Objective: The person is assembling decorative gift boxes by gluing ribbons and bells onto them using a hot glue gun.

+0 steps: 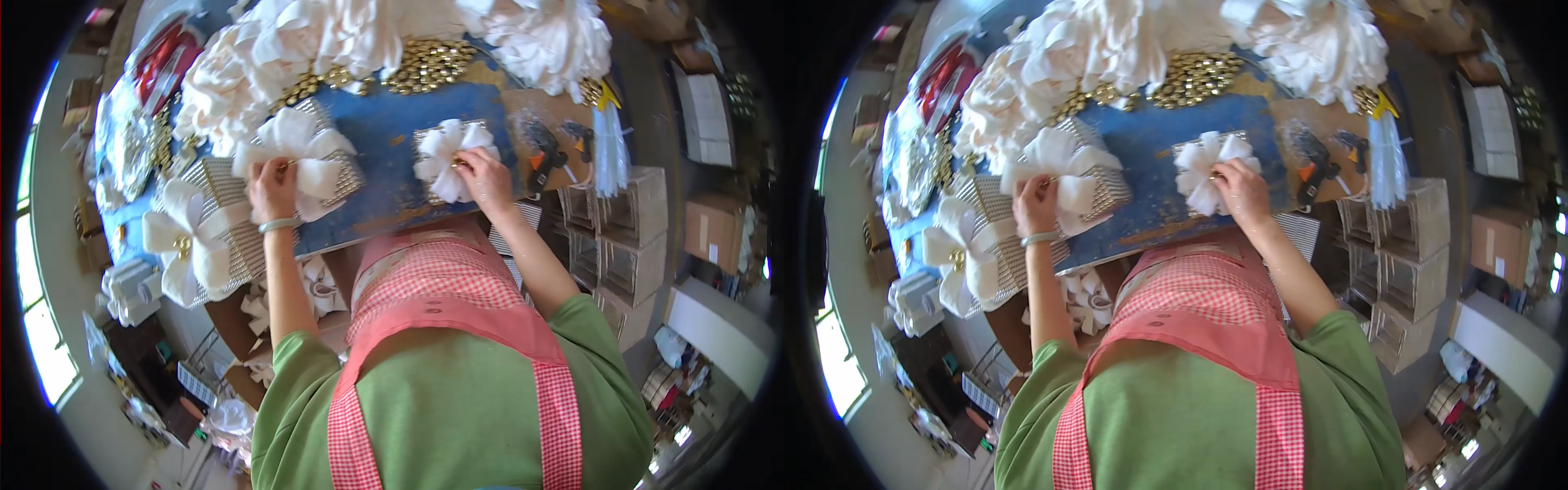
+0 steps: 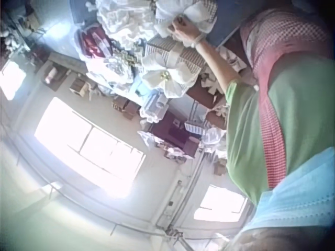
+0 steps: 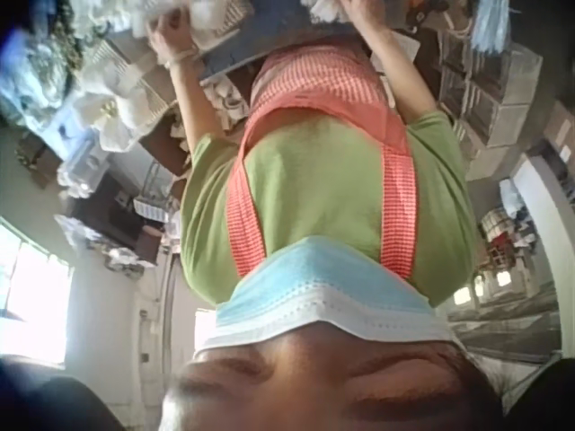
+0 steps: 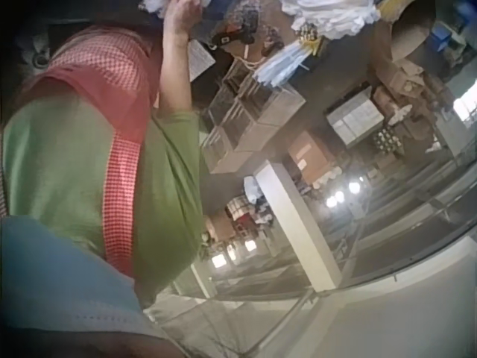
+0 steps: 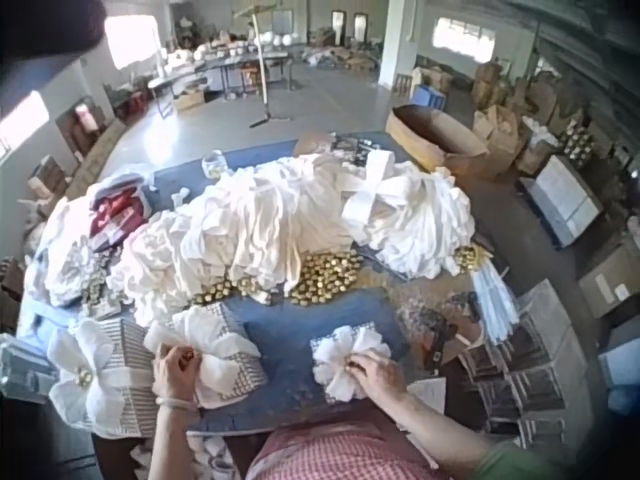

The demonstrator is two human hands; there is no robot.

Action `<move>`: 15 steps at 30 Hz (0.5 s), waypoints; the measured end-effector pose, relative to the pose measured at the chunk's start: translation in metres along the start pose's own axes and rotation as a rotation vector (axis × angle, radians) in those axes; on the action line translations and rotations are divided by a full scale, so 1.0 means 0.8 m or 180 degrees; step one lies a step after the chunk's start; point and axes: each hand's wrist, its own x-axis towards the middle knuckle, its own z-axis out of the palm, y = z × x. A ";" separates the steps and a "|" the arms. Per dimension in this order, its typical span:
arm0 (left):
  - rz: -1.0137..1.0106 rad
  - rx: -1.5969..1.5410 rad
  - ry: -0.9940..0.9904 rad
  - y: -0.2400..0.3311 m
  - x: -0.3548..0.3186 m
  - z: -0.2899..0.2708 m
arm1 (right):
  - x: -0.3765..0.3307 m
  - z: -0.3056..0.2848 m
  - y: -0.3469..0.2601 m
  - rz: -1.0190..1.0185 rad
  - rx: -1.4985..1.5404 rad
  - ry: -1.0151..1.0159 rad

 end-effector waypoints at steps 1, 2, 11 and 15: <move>-0.0104 0.0219 0.0002 0.009 -0.002 -0.004 | -0.001 0.002 0.003 0.0033 0.0002 -0.0007; -0.0135 0.0368 0.0150 0.024 -0.004 -0.011 | -0.001 0.003 0.005 0.0056 0.0017 -0.0019; 0.1677 -0.0918 -0.0983 0.207 -0.050 0.076 | -0.008 -0.024 0.011 0.0180 0.0066 0.0349; 0.1789 -0.0793 -0.1227 0.228 -0.063 0.140 | -0.012 -0.019 0.020 0.0065 -0.0176 0.0377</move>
